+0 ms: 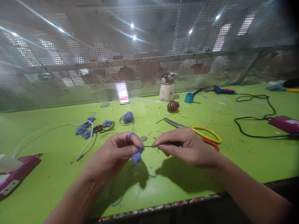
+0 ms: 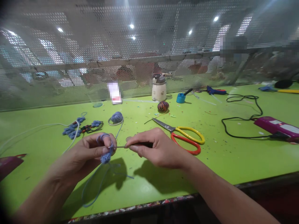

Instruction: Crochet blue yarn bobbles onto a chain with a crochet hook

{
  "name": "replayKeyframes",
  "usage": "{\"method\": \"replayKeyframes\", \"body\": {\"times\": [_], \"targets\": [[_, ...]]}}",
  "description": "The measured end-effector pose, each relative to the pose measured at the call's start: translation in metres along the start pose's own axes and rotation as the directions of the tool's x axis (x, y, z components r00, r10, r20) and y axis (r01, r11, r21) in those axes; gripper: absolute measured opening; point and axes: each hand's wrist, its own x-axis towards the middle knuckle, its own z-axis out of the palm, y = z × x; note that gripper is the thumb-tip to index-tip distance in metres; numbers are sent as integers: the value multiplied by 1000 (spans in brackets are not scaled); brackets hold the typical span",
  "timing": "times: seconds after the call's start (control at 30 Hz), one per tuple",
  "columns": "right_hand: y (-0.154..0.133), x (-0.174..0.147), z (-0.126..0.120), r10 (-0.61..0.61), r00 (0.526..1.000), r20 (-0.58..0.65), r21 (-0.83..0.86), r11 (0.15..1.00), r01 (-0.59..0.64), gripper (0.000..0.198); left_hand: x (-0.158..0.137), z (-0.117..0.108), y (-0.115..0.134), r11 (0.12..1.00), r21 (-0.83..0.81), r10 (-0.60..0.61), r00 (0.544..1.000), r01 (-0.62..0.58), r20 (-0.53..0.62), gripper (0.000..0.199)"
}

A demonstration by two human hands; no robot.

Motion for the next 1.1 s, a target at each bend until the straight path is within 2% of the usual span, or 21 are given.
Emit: {"method": "replayKeyframes", "body": {"times": [0.1,0.27,0.5,0.63,0.7,0.8,0.93,1.03,1.1], "targets": [[3,0,2,139,990,-6,132,982,-137,20,0,1,0,1000,0,23,1000,-23,-18,16],[5,-1,3,206,978,-14,180,963,-200,24,0,2,1,999,-30,15,999,-17,-50,22],[1,2,4,246,969,4,182,953,-242,22,-1,7,1,997,-34,67,994,-70,-91,77],[0,4,7,294,955,31,226,929,-293,19,-1,11,0,988,84,140,975,-127,-171,69],[-1,4,8,317,947,48,247,915,-319,18,0,10,-1,976,145,185,970,-163,-156,67],[-1,4,10,346,936,66,266,898,-350,19,3,8,-4,958,198,231,966,-205,-117,80],[-2,3,13,364,927,88,275,886,-374,18,2,10,-5,933,272,276,953,-235,-125,93],[-2,4,15,412,906,95,294,858,-421,17,-1,15,-6,873,405,353,926,-273,-136,90],[-1,5,18,470,875,117,339,809,-480,20,-3,18,-8,791,531,429,894,-304,-127,81]]}}
